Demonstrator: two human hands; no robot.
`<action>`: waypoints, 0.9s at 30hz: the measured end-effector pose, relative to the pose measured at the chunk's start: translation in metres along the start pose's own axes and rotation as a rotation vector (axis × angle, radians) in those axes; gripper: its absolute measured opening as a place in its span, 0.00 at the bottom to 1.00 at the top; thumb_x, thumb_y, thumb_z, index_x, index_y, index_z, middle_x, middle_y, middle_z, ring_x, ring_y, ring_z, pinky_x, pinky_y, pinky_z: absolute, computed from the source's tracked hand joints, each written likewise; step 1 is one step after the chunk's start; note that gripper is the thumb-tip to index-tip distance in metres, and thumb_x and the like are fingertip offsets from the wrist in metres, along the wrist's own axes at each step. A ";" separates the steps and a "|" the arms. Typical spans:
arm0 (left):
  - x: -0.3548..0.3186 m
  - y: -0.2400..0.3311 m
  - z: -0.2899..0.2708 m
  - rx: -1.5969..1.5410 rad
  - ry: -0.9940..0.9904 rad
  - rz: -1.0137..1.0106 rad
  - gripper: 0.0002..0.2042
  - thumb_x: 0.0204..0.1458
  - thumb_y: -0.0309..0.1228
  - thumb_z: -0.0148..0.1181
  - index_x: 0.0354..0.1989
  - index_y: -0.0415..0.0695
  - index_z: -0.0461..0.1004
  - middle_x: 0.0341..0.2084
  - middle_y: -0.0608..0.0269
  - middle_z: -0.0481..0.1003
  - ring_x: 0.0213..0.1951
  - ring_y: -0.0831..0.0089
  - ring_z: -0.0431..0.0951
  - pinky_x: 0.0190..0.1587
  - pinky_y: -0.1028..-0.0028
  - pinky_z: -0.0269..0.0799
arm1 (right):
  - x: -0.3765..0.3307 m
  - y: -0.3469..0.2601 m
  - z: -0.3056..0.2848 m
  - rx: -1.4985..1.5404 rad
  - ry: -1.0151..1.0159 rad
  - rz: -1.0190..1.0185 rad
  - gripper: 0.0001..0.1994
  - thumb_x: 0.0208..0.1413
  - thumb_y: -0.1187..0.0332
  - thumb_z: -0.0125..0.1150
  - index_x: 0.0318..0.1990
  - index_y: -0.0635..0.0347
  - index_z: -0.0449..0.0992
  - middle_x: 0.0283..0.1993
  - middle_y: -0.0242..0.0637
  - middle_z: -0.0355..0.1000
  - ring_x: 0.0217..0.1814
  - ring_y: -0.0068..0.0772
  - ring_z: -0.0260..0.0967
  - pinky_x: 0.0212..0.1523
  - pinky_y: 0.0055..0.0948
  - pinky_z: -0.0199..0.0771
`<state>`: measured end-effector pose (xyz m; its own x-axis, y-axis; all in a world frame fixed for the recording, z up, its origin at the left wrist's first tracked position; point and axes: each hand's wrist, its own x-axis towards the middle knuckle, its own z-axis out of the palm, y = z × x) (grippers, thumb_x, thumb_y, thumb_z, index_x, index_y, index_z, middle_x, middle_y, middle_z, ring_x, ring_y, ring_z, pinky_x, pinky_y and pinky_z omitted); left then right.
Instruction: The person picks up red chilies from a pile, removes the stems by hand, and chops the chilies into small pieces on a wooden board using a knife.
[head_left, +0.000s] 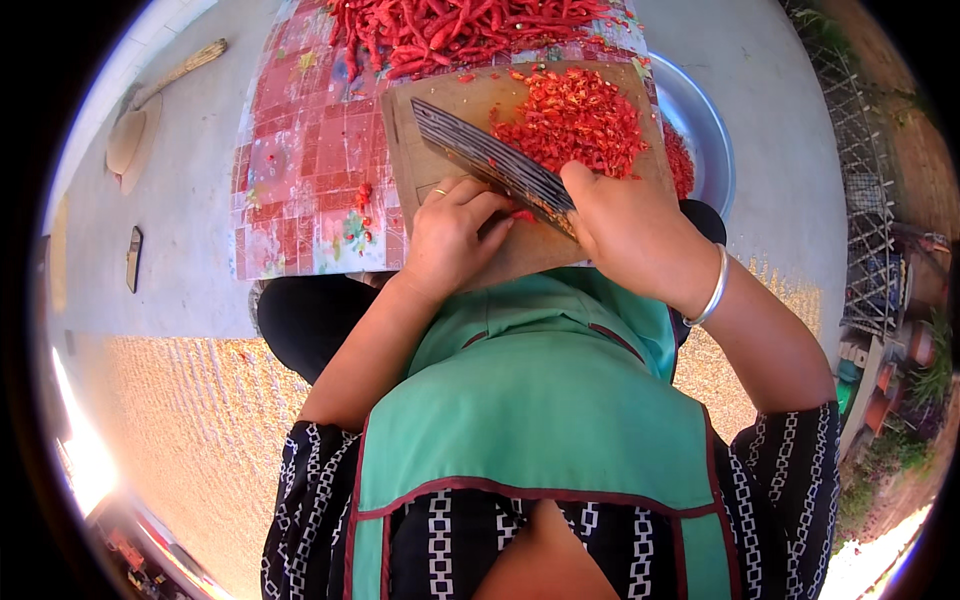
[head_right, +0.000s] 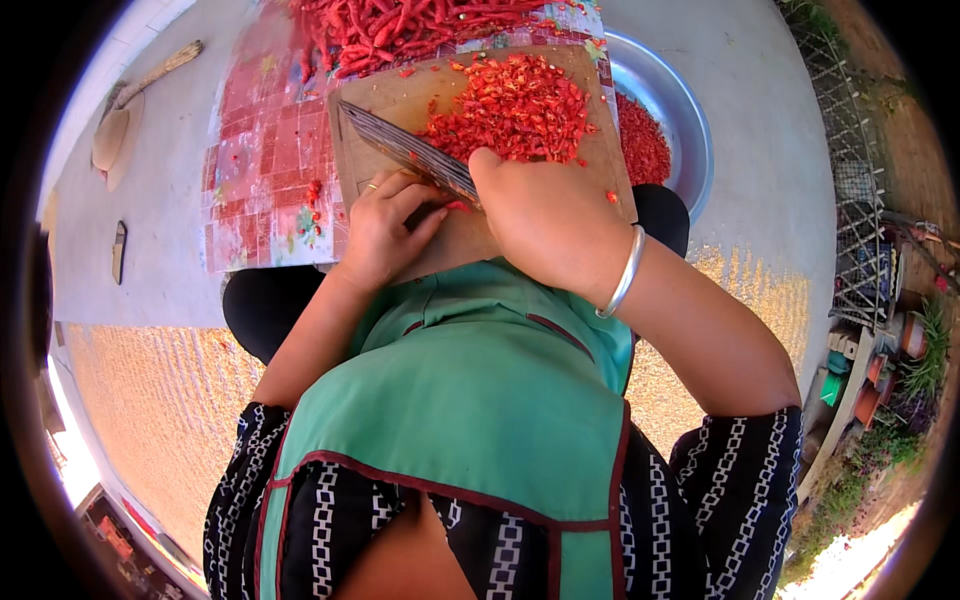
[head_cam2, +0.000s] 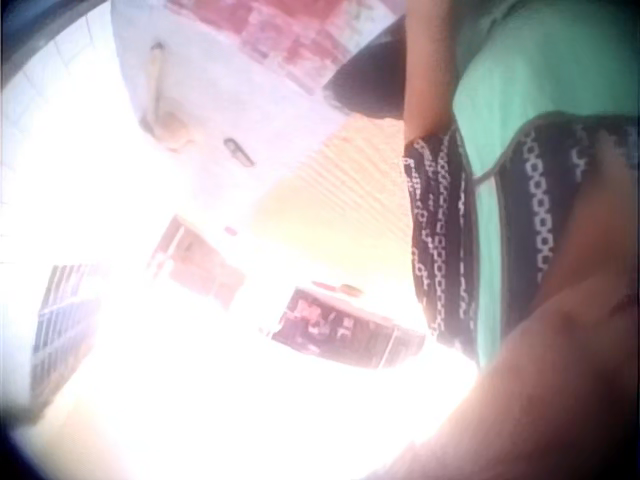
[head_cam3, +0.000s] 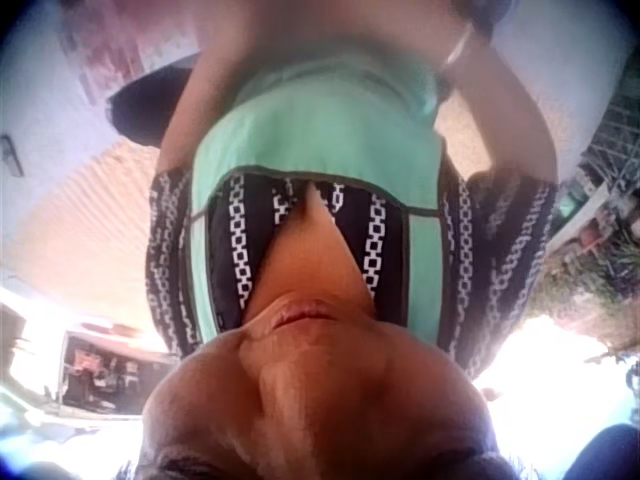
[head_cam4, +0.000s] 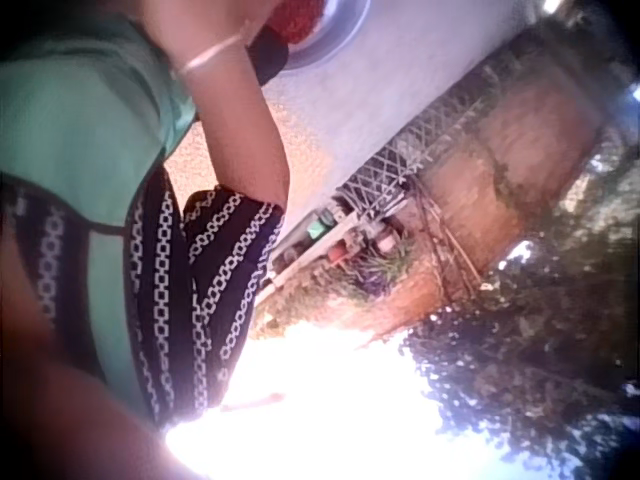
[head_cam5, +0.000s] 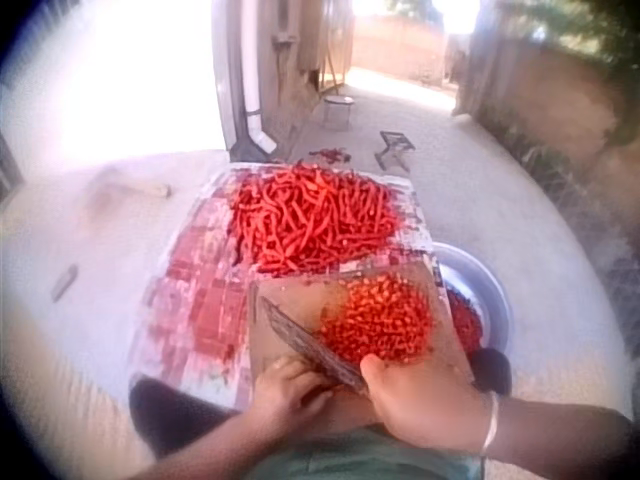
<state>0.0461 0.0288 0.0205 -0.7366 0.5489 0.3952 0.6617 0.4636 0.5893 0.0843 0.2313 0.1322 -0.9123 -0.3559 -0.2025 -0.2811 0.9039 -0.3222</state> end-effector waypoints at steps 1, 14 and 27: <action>-0.002 -0.002 0.001 0.006 -0.011 0.012 0.07 0.43 0.28 0.67 0.32 0.45 0.78 0.33 0.60 0.77 0.38 0.58 0.76 0.41 0.63 0.74 | -0.003 0.001 0.010 -0.035 0.009 -0.037 0.07 0.52 0.74 0.51 0.37 0.65 0.62 0.26 0.51 0.73 0.29 0.56 0.74 0.28 0.50 0.73; -0.003 -0.003 -0.003 0.016 -0.003 0.005 0.07 0.43 0.28 0.68 0.32 0.45 0.78 0.31 0.59 0.76 0.38 0.57 0.75 0.42 0.63 0.73 | -0.003 0.005 0.021 0.066 0.063 0.008 0.07 0.55 0.73 0.49 0.38 0.66 0.62 0.25 0.54 0.72 0.29 0.59 0.73 0.30 0.53 0.71; -0.018 -0.019 -0.017 0.025 0.296 -0.265 0.15 0.51 0.27 0.63 0.47 0.38 0.71 0.46 0.50 0.72 0.48 0.55 0.74 0.51 0.65 0.70 | -0.001 0.001 0.042 0.330 0.122 0.000 0.10 0.55 0.71 0.53 0.38 0.67 0.62 0.30 0.57 0.72 0.34 0.61 0.71 0.35 0.54 0.69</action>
<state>0.0439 -0.0018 0.0145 -0.8884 0.1854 0.4199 0.4436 0.5814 0.6820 0.0977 0.2226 0.0934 -0.9468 -0.3070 -0.0966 -0.1882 0.7715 -0.6077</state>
